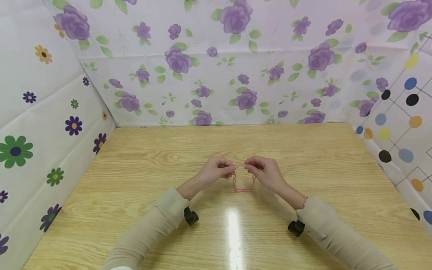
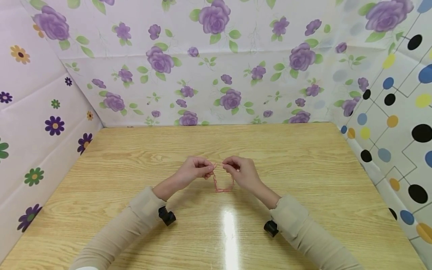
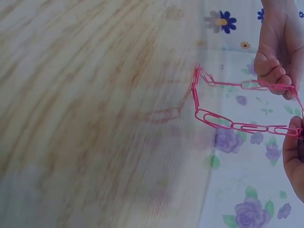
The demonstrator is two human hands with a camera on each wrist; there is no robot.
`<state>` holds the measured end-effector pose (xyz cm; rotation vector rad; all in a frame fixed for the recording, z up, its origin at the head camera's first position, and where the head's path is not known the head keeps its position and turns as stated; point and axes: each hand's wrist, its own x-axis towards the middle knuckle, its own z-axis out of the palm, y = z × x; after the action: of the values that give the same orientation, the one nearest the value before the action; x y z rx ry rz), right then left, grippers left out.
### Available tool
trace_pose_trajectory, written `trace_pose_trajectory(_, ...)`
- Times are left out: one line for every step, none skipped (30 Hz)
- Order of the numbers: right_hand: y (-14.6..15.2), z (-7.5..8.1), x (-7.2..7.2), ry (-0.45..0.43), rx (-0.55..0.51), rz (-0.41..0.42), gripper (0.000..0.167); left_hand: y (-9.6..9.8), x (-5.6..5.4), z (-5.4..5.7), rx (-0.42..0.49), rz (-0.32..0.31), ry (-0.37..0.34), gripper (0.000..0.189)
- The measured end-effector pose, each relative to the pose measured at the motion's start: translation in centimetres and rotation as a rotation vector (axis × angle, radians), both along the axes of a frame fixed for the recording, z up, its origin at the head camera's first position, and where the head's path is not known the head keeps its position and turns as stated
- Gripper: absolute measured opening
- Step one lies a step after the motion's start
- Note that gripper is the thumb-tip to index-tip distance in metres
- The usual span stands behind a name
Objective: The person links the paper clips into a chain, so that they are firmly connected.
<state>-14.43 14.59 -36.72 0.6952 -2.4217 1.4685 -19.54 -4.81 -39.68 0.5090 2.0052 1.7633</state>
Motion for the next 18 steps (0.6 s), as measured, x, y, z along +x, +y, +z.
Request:
trace_pose_trajectory(-0.1,0.0,0.0,0.012,0.002,-0.011,0.005,0.1,0.1,0.0,0.004,0.002,-0.006,0.019)
trace_pose_trajectory(-0.2,0.0,0.0,0.022,0.004,-0.022,0.004,0.1,0.1,0.0,0.010,0.004,-0.011,0.020)
trace_pose_trajectory(-0.3,-0.1,0.0,0.031,0.005,-0.032,0.003,0.2,0.1,0.1,0.017,0.007,-0.015,0.020)
trace_pose_trajectory(-0.3,-0.1,0.0,0.041,0.005,-0.039,0.004,0.2,0.1,0.1,0.025,0.008,-0.020,0.021)
trace_pose_trajectory(-0.4,-0.1,0.0,0.051,0.003,-0.045,0.005,0.3,0.2,0.1,0.030,0.012,-0.025,0.022)
trace_pose_trajectory(-0.4,-0.2,0.0,0.064,0.000,-0.046,0.006,0.3,0.2,0.1,0.034,0.014,-0.027,0.023)
trace_pose_trajectory(-0.4,-0.5,-0.1,0.074,-0.008,-0.045,0.007,0.4,0.1,0.0,0.037,0.015,-0.030,0.024)
trace_pose_trajectory(-0.4,-0.8,-0.3,0.086,-0.018,-0.041,0.007,0.4,0.2,0.1,0.039,0.015,-0.030,0.024)
trace_pose_trajectory(-0.3,-1.2,-0.6,0.098,-0.027,-0.036,0.007,0.5,0.2,0.1,0.040,0.013,-0.031,0.024)
trace_pose_trajectory(-0.2,-1.6,-0.8,0.111,-0.031,-0.032,0.007,0.5,0.2,0.1,0.039,0.011,-0.032,0.024)
trace_pose_trajectory(-0.1,-2.1,-1.1,0.126,-0.028,-0.031,0.006,0.5,0.2,0.1,0.038,0.009,-0.031,0.023)
trace_pose_trajectory(0.0,-2.5,-1.3,0.142,-0.023,-0.031,0.006,0.5,0.2,0.2,0.037,0.008,-0.031,0.023)
trace_pose_trajectory(0.1,-2.9,-1.6,0.156,-0.018,-0.032,0.006,0.5,0.2,0.2,0.037,0.007,-0.032,0.023)
trace_pose_trajectory(0.1,-3.1,-1.7,0.171,-0.013,-0.032,0.006,0.5,0.2,0.3,0.036,0.005,-0.029,0.023)
trace_pose_trajectory(0.2,-3.3,-1.7,0.188,-0.007,-0.034,0.006,0.6,0.2,0.3,0.035,0.007,-0.031,0.023)
trace_pose_trajectory(0.3,-3.4,-1.8,0.205,0.000,-0.036,0.006,0.6,0.2,0.4,0.034,0.009,-0.031,0.023)
trace_pose_trajectory(0.3,-3.5,-1.8,0.225,0.006,-0.037,0.007,0.6,0.3,0.4,0.032,0.014,-0.031,0.023)
trace_pose_trajectory(0.3,-3.5,-1.8,0.244,0.010,-0.036,0.005,0.7,0.3,0.5,0.029,0.018,-0.031,0.023)
